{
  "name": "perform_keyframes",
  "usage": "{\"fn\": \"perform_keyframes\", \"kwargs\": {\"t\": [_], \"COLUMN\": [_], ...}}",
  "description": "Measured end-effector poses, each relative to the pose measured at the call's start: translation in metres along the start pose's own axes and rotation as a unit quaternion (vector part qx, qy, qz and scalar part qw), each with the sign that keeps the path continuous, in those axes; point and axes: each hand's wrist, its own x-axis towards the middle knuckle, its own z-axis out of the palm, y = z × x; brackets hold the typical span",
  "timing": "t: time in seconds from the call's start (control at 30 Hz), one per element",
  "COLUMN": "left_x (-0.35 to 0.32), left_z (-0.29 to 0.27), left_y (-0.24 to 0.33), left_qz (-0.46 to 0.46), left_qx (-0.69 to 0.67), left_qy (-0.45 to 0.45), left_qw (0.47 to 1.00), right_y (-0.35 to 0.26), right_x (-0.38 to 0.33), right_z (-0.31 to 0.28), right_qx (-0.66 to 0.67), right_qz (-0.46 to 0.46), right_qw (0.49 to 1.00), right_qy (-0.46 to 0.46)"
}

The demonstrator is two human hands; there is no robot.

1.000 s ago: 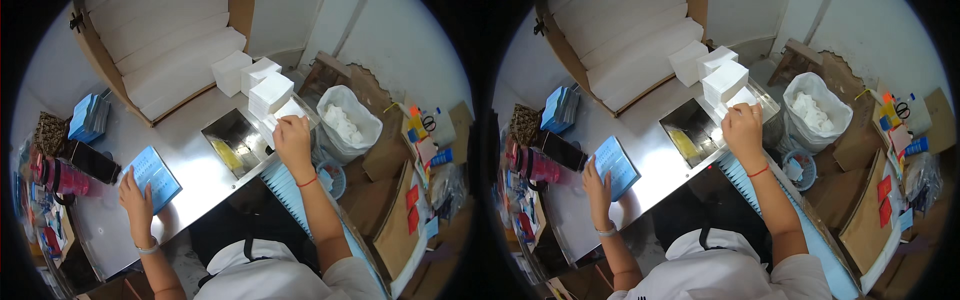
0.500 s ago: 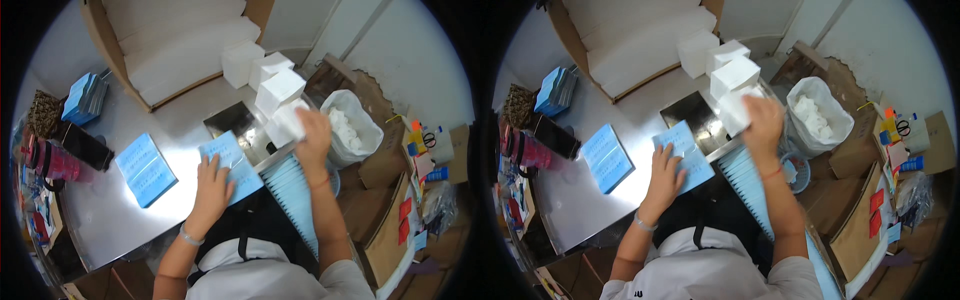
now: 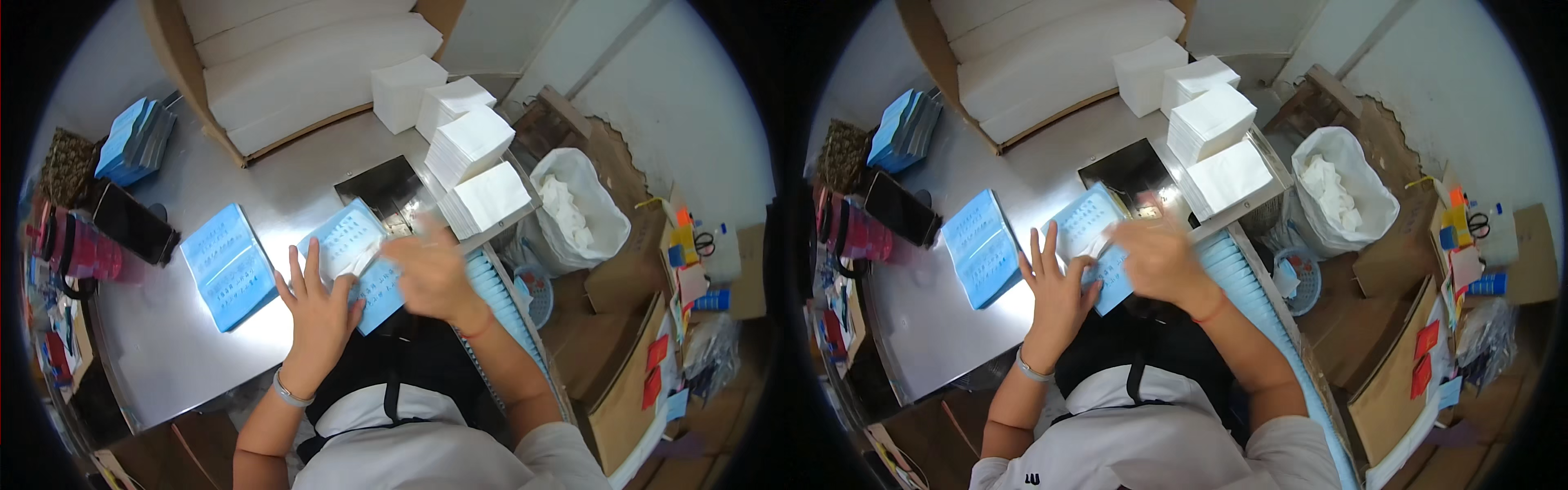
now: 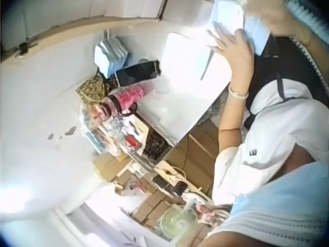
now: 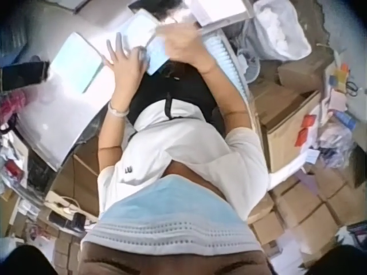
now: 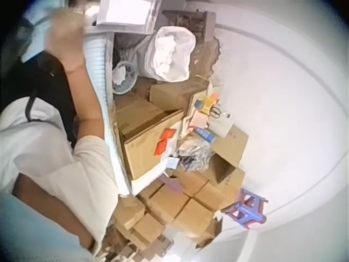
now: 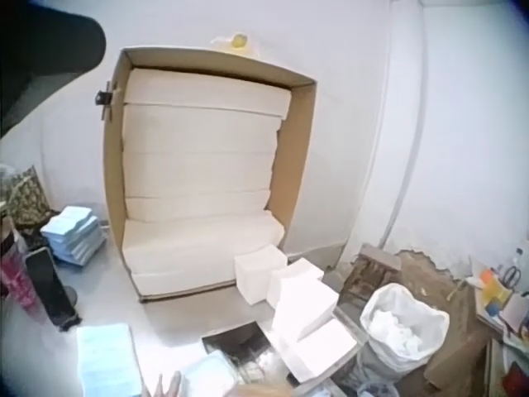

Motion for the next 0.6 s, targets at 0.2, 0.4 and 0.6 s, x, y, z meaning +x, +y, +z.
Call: {"fn": "perform_keyframes", "kwargs": {"t": [0.2, 0.4, 0.6], "left_x": [0.018, 0.061, 0.014], "left_z": [-0.009, -0.006, 0.016], "left_y": [-0.017, -0.013, 0.001], "left_qz": [0.015, 0.119, 0.020], "left_qx": [0.070, 0.061, 0.022], "left_qy": [-0.037, -0.061, 0.012], "left_qw": [0.997, 0.989, 0.999], "right_y": [0.018, 0.028, 0.039], "right_x": [-0.005, 0.004, -0.005], "right_z": [-0.036, -0.043, -0.067], "right_qx": [-0.326, -0.298, -0.235], "right_qz": [0.200, 0.197, 0.192], "right_qw": [0.919, 0.927, 0.949], "right_qy": [0.096, 0.116, 0.081]}}
